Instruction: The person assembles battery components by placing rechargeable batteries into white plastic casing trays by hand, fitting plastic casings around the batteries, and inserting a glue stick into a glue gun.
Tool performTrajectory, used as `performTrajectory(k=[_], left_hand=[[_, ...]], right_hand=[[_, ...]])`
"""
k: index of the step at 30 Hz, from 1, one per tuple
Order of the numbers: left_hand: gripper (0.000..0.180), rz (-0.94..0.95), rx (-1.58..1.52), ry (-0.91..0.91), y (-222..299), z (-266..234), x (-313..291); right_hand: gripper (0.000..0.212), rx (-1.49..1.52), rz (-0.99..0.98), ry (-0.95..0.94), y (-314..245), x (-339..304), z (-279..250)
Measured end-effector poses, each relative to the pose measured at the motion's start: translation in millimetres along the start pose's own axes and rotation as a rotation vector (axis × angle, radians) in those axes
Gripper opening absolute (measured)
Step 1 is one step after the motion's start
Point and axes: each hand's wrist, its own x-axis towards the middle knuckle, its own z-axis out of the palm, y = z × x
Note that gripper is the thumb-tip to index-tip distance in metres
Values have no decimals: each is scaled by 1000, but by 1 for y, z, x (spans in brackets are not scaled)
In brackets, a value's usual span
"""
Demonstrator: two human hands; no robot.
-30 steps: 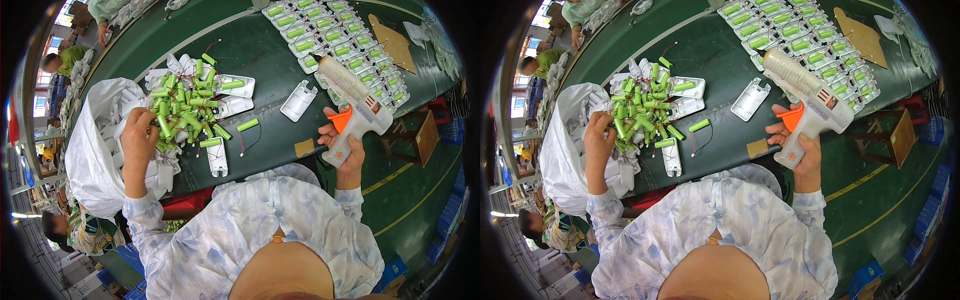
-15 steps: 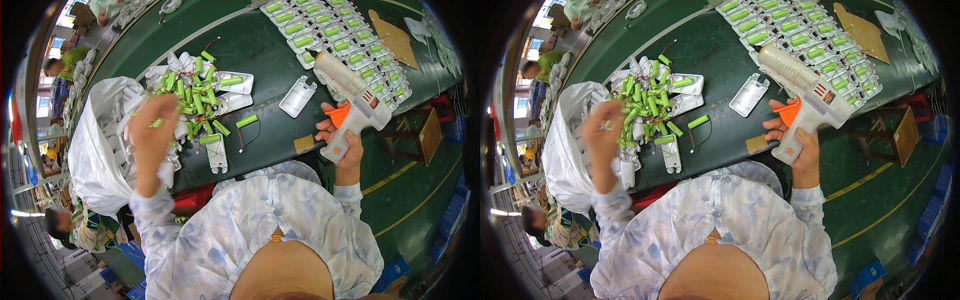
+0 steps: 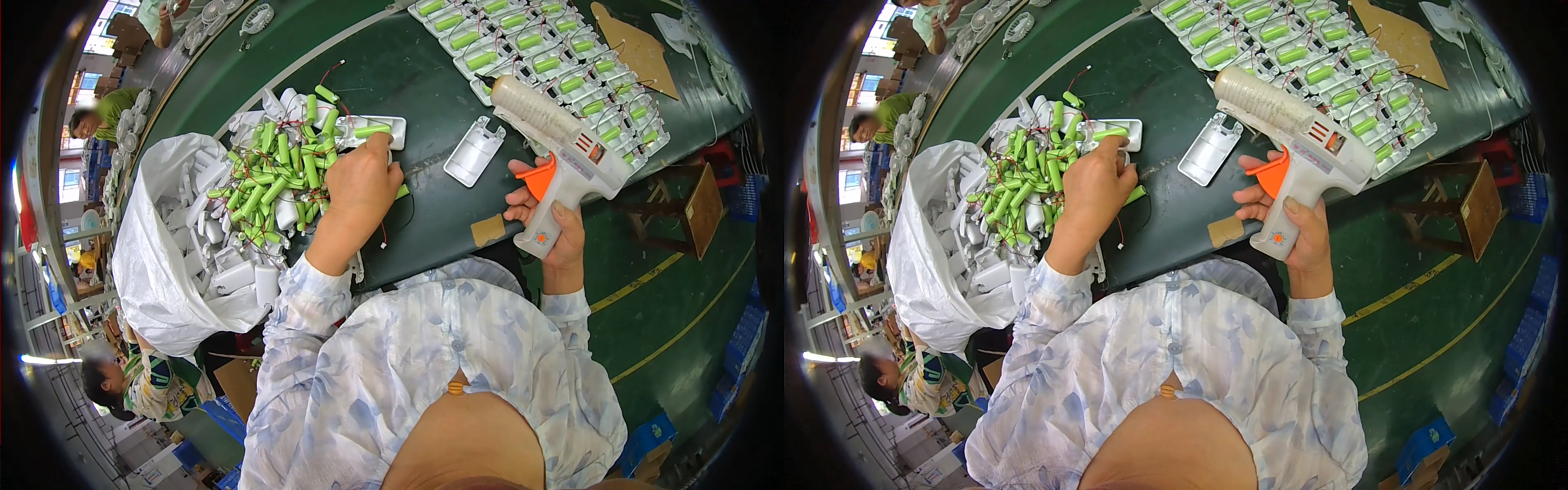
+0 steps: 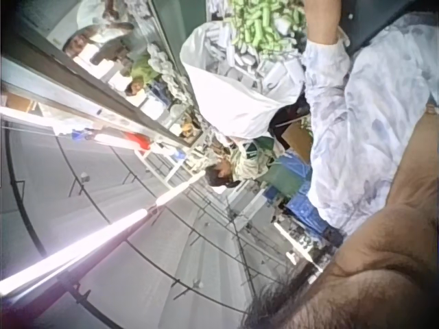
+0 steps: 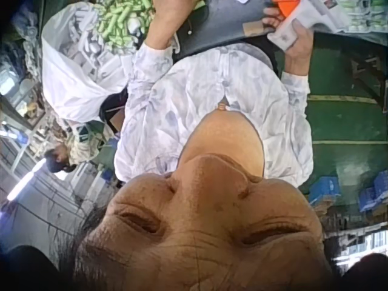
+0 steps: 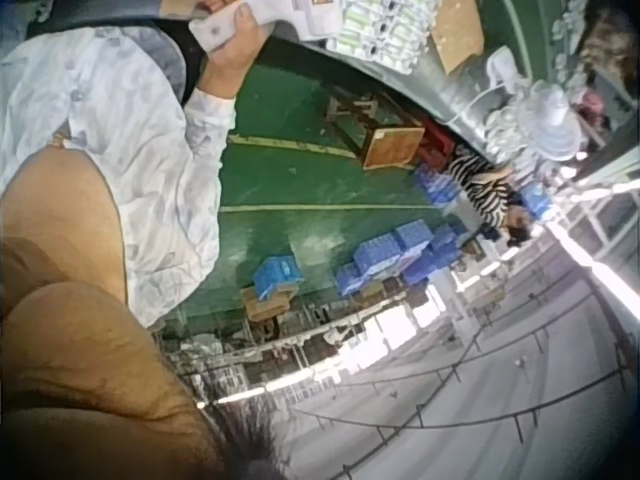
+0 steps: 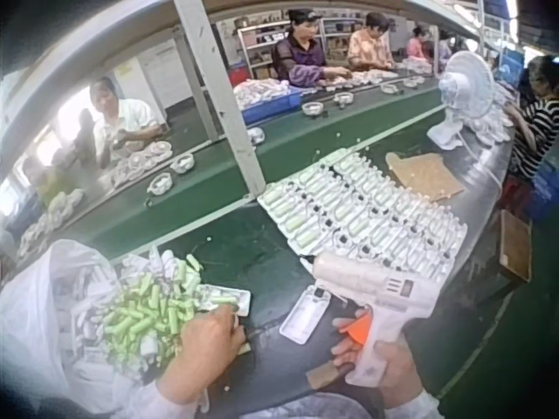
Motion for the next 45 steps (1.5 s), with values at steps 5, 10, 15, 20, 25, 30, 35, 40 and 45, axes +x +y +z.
performTrajectory(k=[5,10,15,20,25,30,35,40,45], left_hand=[[26,27,-195,-112,-3,-19,4],[23,126,71,-67,11,-1,2],[15,81,135,-15,8,15,5],[14,-25,-317,-17,-14,-16,16],[15,-551,-1390,-252,-83,-70,39],[9,-804,-1883,-254,-96,-69,26],[15,-23,-838,-359,-20,-85,30],[6,756,56,-112,7,-58,50],[6,821,95,-171,-6,-30,56]], right_hand=[[66,-23,7,-4,0,1,-2],[66,0,-6,-16,2,2,-2],[66,-15,-9,-9,0,1,-2],[69,-32,7,6,1,1,-2],[69,-35,14,6,0,0,-3],[69,-36,10,-2,1,2,-2],[68,-34,-21,-2,-2,0,-3],[68,-28,-25,43,3,-1,-4],[69,-27,-13,48,1,-2,0]])
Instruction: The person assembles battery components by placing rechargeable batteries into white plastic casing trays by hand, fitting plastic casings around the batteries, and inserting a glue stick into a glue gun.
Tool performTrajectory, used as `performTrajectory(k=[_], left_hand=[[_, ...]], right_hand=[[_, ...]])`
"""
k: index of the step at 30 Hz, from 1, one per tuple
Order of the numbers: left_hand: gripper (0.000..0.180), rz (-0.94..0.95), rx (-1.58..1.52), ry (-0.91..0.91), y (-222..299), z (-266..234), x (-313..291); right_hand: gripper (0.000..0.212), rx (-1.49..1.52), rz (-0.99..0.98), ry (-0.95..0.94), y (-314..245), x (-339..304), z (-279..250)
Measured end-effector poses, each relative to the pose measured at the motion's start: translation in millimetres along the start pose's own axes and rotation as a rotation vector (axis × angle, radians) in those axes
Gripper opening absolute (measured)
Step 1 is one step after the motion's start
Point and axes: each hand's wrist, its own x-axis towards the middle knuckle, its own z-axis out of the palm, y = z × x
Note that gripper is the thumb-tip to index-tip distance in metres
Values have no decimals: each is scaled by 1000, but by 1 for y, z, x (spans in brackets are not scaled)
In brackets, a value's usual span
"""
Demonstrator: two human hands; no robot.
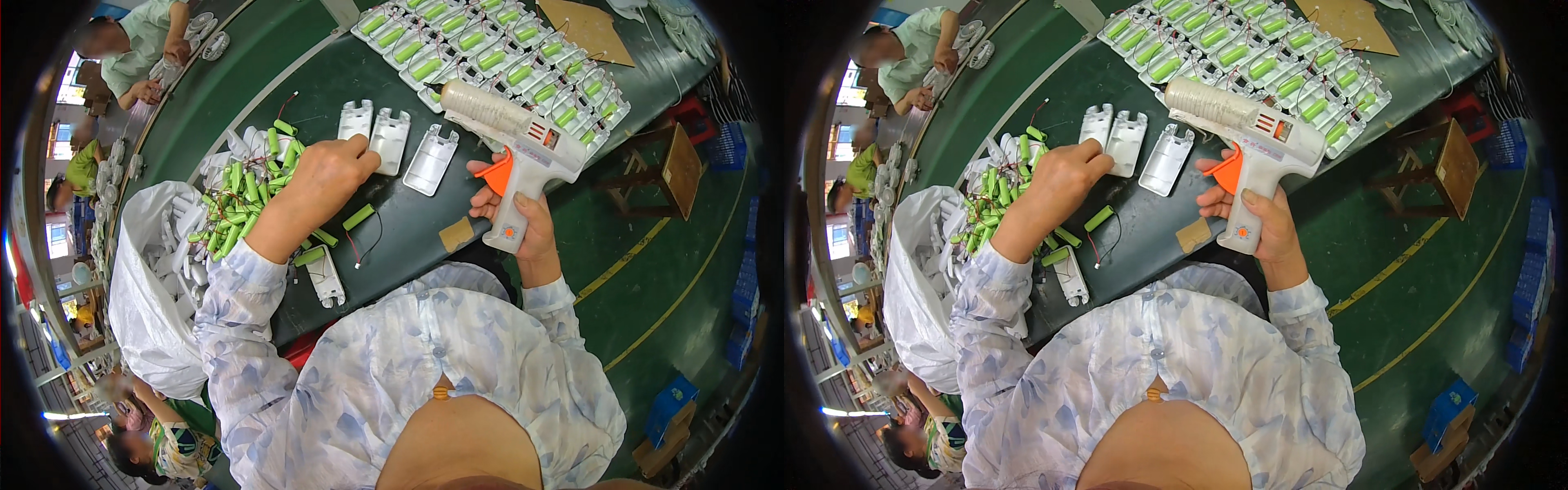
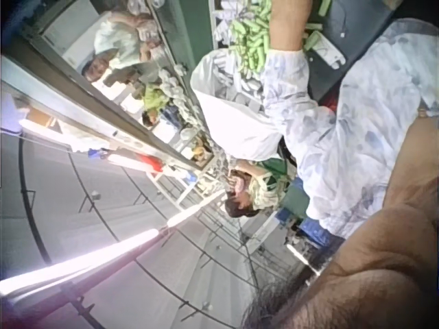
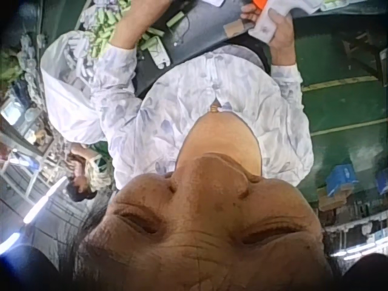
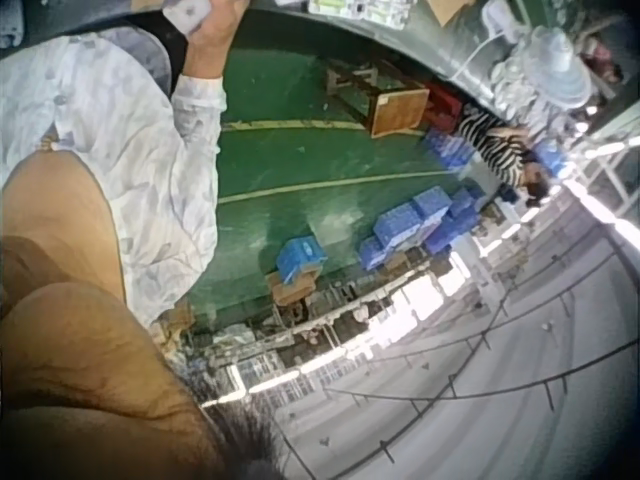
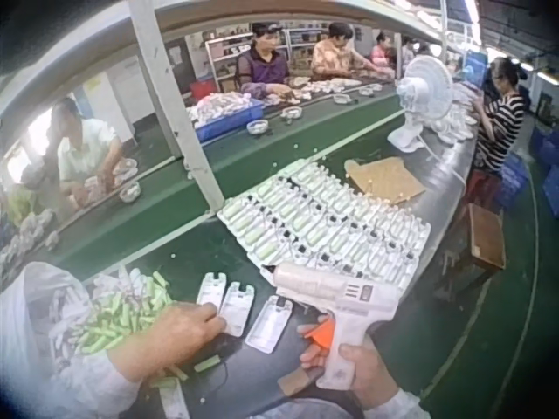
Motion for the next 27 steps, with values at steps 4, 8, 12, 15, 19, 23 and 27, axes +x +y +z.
performTrajectory(k=[4,8,12,15,19,23,27], left_hand=[[14,-37,-103,36,7,8,-5],[23,-175,-275,29,18,1,-2],[21,-178,-235,49,11,16,-4],[19,-107,-254,107,11,21,1],[20,-63,-258,137,14,33,9],[20,-80,-279,158,19,35,10],[18,-192,-384,346,6,9,-10]], right_hand=[[70,2,17,-6,-2,1,-1],[71,-10,13,-3,-2,2,-2],[70,-8,3,-3,-1,2,0],[69,-9,2,2,1,3,-1],[71,0,-9,-1,2,0,-3],[72,-9,-7,8,2,-1,-5],[71,-12,-16,11,2,2,-5]])
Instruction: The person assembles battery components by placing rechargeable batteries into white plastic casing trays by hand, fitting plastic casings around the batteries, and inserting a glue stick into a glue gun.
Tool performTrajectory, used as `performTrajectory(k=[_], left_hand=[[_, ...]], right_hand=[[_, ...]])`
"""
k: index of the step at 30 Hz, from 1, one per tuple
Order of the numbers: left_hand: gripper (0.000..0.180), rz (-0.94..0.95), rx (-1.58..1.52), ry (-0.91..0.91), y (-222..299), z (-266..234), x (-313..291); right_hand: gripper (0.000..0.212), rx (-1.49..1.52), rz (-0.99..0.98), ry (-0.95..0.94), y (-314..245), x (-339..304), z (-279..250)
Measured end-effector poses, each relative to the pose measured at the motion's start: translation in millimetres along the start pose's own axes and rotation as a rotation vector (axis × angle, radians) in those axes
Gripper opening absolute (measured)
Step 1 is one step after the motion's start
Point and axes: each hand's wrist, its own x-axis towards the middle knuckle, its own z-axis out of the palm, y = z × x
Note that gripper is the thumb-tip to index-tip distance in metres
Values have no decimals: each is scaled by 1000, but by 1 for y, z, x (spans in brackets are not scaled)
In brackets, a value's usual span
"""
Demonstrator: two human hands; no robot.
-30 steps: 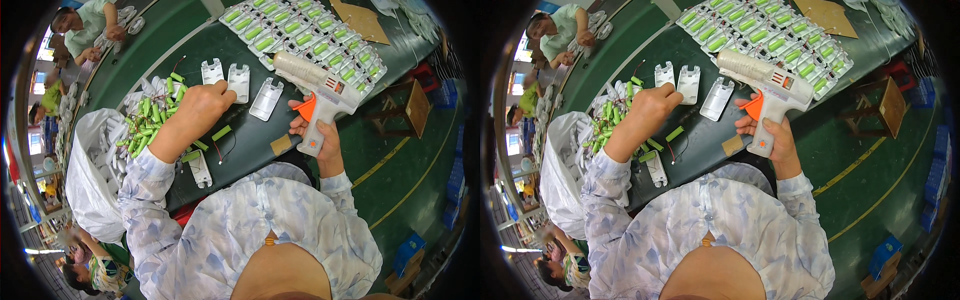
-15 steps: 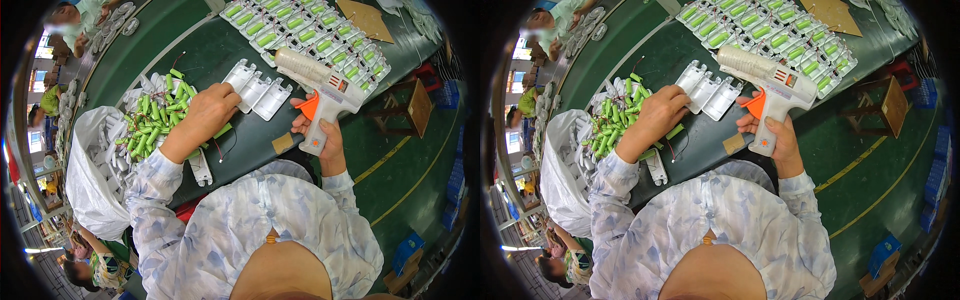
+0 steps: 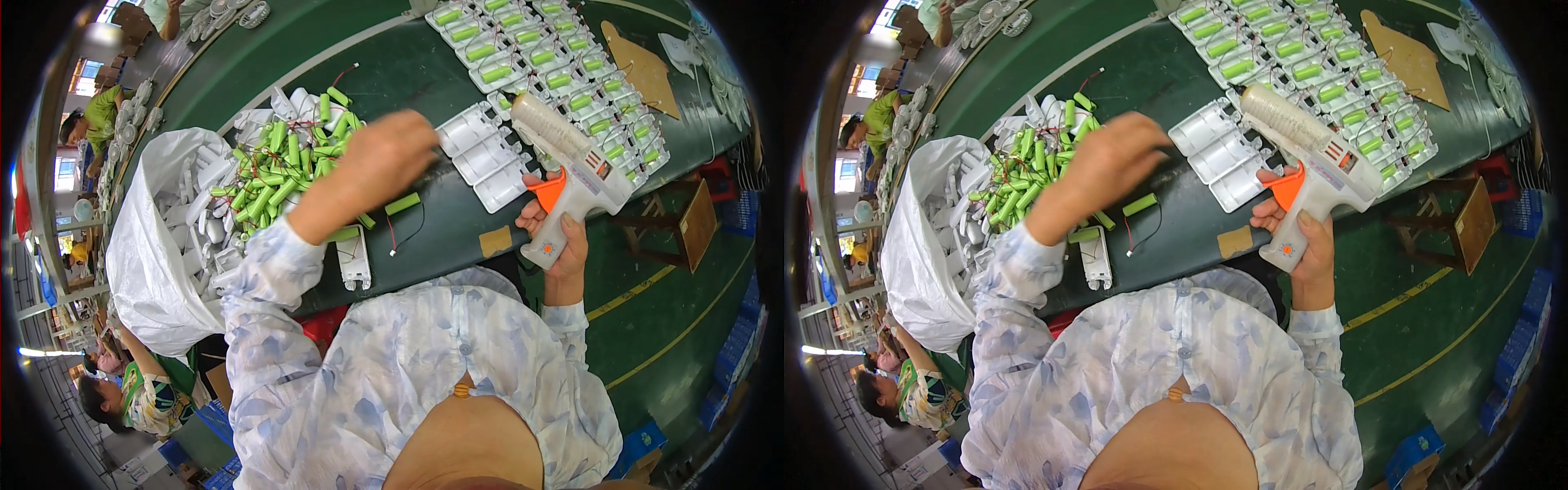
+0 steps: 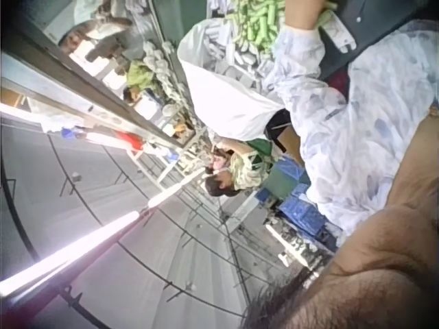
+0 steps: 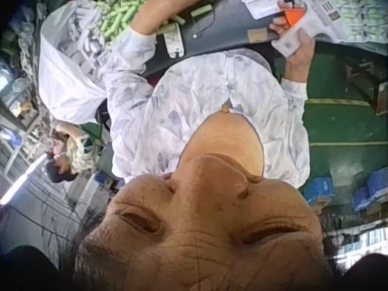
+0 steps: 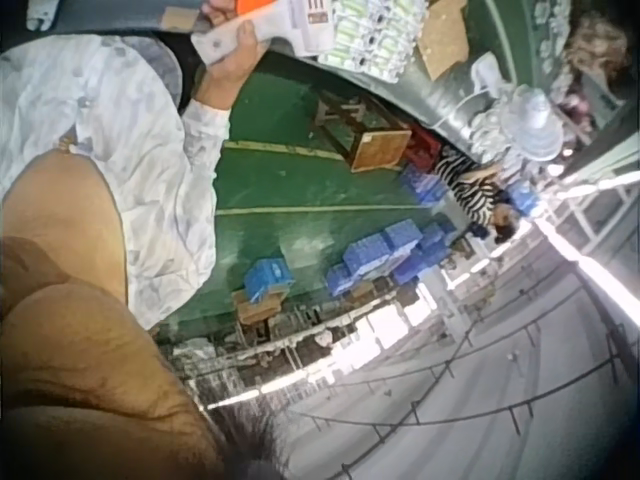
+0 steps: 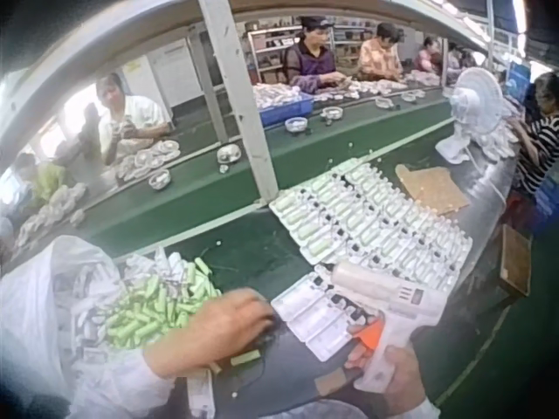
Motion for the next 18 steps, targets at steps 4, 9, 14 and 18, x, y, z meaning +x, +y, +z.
performTrajectory(k=[4,9,14,18], left_hand=[[16,-227,130,-246,1,-33,-22],[18,-138,304,-361,32,2,-40],[15,-539,-331,-134,21,-16,-21],[20,-714,-967,96,-3,-19,-18]], right_hand=[[68,8,-3,-4,0,-1,-2],[67,-4,-21,-11,-6,4,14],[61,-186,28,-4,-37,-5,28],[49,-567,132,20,-63,-5,47]])
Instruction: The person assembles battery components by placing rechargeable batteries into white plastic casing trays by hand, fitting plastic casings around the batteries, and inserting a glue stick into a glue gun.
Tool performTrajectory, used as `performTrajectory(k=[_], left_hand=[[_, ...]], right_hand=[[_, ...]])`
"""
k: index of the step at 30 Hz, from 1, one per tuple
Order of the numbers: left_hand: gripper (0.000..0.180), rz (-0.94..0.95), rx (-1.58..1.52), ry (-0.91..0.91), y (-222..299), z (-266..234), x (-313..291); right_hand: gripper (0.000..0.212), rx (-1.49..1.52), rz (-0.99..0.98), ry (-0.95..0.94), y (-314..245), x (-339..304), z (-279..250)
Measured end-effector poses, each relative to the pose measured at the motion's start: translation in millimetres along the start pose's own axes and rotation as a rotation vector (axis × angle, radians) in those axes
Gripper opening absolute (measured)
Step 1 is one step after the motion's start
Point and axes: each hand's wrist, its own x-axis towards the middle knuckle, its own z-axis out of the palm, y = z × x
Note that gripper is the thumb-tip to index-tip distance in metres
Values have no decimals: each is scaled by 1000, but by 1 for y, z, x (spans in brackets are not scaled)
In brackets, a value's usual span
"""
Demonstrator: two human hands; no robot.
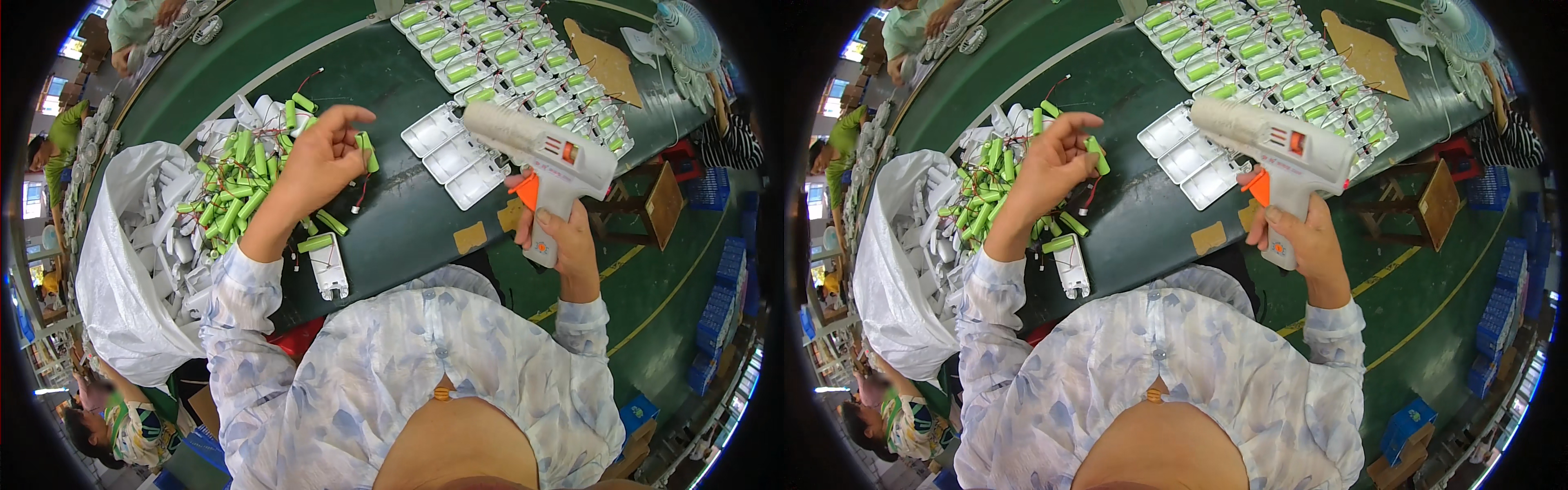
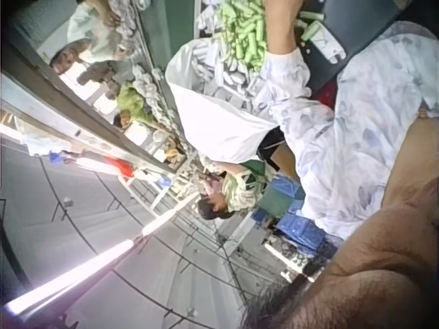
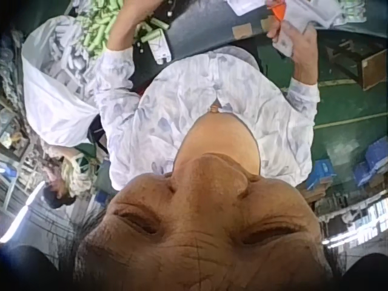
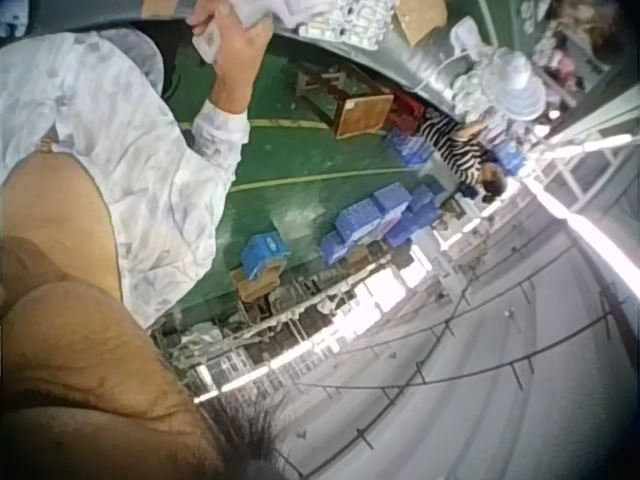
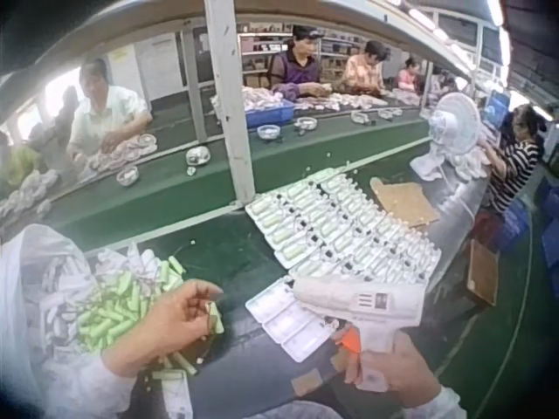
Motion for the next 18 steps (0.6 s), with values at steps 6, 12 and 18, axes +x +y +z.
performTrajectory(k=[6,12,18], left_hand=[[21,377,963,-37,-25,-5,11],[14,218,762,-107,-12,-6,18],[14,284,701,-292,-21,-6,7]], right_hand=[[33,-226,171,-59,-33,9,5],[33,-340,346,-127,-37,24,-5],[32,-397,372,-166,-39,30,-3]])
